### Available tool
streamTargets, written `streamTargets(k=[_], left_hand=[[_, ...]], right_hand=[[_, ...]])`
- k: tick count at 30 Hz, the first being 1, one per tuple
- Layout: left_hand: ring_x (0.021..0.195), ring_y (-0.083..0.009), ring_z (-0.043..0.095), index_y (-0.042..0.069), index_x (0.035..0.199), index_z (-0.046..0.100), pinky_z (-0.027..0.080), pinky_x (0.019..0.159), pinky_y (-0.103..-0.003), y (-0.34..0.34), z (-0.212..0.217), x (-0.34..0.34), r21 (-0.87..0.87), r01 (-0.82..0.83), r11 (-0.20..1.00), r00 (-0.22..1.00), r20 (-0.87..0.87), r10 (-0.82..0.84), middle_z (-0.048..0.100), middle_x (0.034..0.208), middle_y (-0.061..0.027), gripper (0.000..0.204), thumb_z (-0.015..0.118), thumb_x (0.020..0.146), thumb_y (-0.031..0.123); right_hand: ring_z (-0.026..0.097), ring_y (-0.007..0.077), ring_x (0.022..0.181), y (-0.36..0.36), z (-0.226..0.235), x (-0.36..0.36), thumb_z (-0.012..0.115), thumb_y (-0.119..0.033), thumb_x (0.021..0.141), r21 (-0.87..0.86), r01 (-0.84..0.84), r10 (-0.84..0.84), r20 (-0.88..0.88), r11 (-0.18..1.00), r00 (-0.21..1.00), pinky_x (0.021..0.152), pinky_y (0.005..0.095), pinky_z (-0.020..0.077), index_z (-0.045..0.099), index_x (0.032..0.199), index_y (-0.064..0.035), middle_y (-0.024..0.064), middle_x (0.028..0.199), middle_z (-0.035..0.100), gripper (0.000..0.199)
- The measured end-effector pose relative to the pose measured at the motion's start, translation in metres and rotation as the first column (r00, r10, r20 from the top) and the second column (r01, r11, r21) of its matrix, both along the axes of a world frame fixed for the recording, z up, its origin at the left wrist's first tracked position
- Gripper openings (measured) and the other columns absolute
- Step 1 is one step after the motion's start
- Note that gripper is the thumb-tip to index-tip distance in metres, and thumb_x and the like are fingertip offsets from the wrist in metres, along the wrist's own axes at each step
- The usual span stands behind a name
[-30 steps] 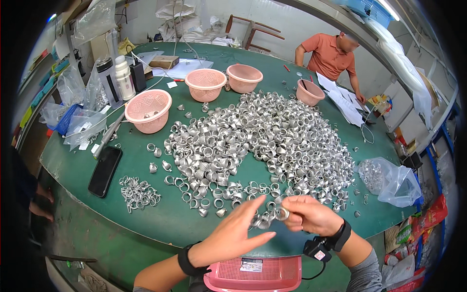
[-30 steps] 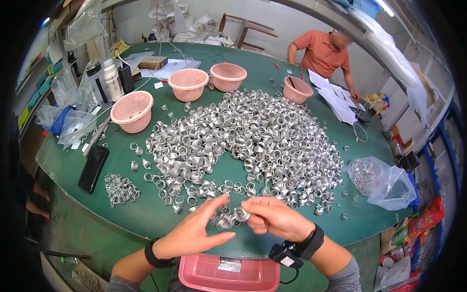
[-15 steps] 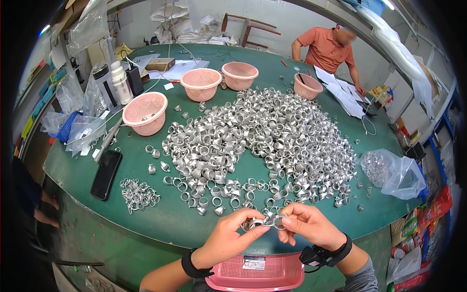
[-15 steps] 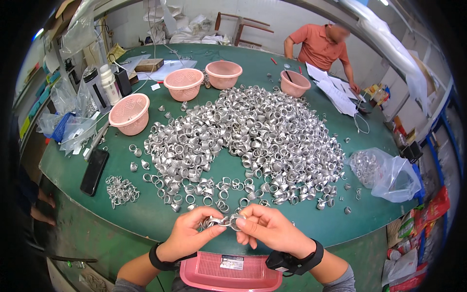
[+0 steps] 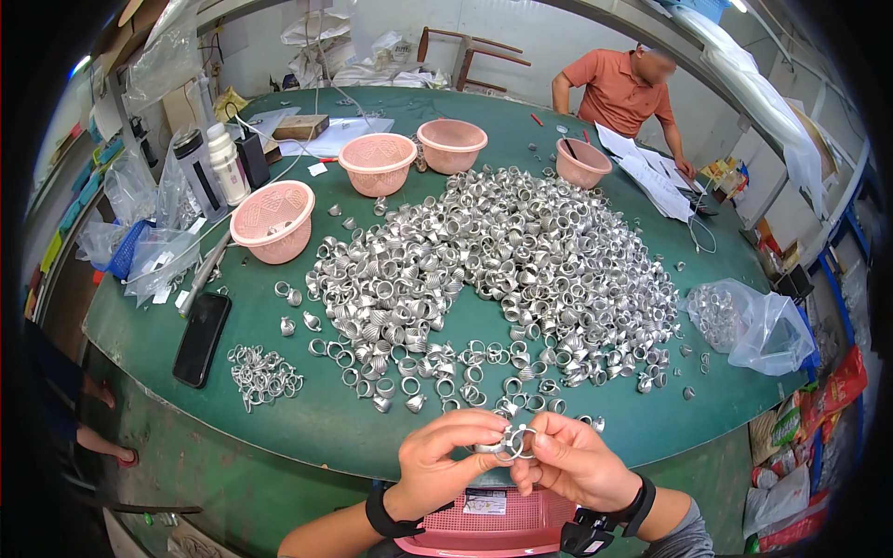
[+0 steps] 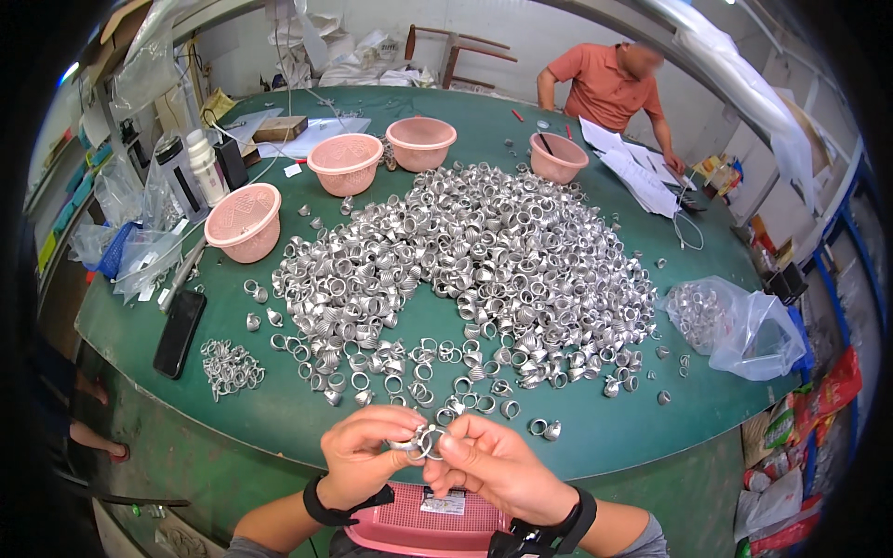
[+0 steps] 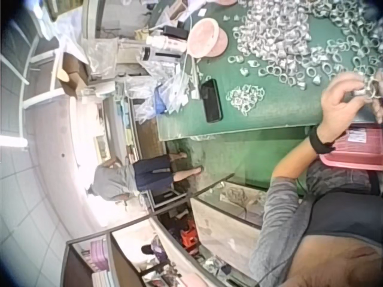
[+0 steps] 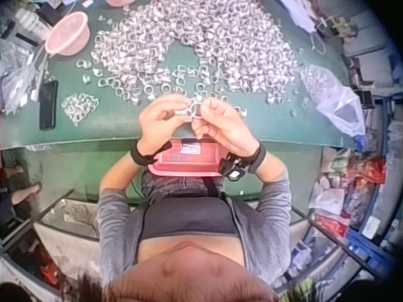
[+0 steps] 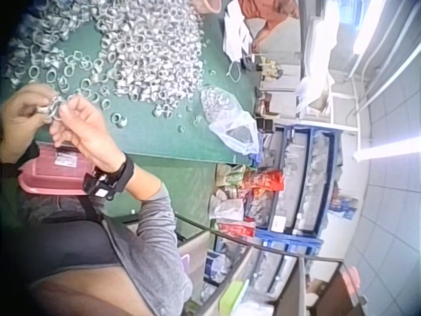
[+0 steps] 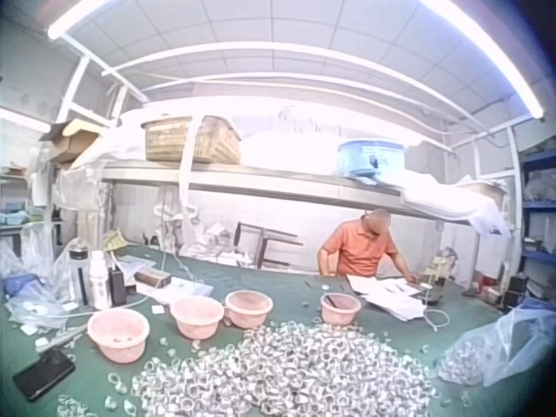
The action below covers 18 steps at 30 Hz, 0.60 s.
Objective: Inspecting and sorting a large quantity of metal rings on a workbench.
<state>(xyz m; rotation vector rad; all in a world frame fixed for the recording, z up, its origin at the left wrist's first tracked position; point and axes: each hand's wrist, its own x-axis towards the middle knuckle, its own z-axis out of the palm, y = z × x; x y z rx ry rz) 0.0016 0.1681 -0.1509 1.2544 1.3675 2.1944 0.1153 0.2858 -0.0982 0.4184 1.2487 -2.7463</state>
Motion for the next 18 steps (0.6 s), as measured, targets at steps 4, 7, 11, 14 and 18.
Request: streamTargets(k=[4,7,11,14,18], left_hand=[[0.076,-0.0261,0.058,-0.001,0.073,0.055,0.048,0.065,-0.032,0.000,0.003,-0.003,0.109,-0.126,0.986,0.953,-0.261,0.151,0.058,0.079,-0.0142,0.020,0.069,0.058,-0.001],[0.077,-0.0262,0.057,0.000,0.074,0.055,0.048,0.066,-0.032,0.002,0.004,-0.008,0.105,-0.109,0.988,0.937,-0.322,0.138,0.058,0.079,-0.0142,0.022,0.070,0.058,0.000],[0.082,-0.0255,0.056,0.001,0.082,0.053,0.047,0.070,-0.032,-0.003,0.011,-0.002,0.018,0.021,1.000,0.973,-0.231,-0.016,0.056,0.088,-0.0160,0.029,0.070,0.059,0.001],[0.087,-0.0259,0.055,0.001,0.086,0.050,0.046,0.072,-0.033,-0.004,0.009,0.010,0.071,0.067,0.995,0.998,-0.017,-0.066,0.054,0.093,-0.0182,0.030,0.067,0.062,-0.002],[0.087,-0.0264,0.055,0.001,0.086,0.050,0.045,0.072,-0.035,-0.002,0.009,0.016,0.146,0.060,0.987,0.968,0.233,-0.093,0.055,0.092,-0.0195,0.026,0.063,0.065,-0.006]], right_hand=[[0.055,0.0140,0.073,-0.010,0.003,0.001,0.046,-0.012,0.083,0.222,0.101,-0.085,-0.084,0.970,0.993,0.066,0.0249,0.0458,0.043,0.087,0.0005,0.0114,0.080,0.056,0.013],[0.054,0.0132,0.077,-0.010,-0.002,0.002,0.049,-0.007,0.081,0.336,0.170,-0.110,-0.190,0.927,0.976,0.069,0.0245,0.0446,0.042,0.088,0.0010,0.0107,0.084,0.054,0.013],[0.051,0.0118,0.083,-0.005,-0.010,0.003,0.051,-0.002,0.078,0.464,0.230,-0.081,-0.320,0.856,0.944,0.073,0.0242,0.0427,0.041,0.090,0.0014,0.0095,0.089,0.051,0.016],[0.050,0.0115,0.085,-0.005,-0.008,0.006,0.052,-0.001,0.078,0.559,0.218,-0.025,-0.333,0.800,0.943,0.073,0.0248,0.0425,0.041,0.090,0.0010,0.0090,0.090,0.049,0.017],[0.050,0.0118,0.086,-0.010,-0.005,0.005,0.052,0.000,0.077,0.455,0.235,-0.092,-0.315,0.859,0.945,0.074,0.0255,0.0424,0.042,0.089,0.0013,0.0092,0.090,0.050,0.016]])
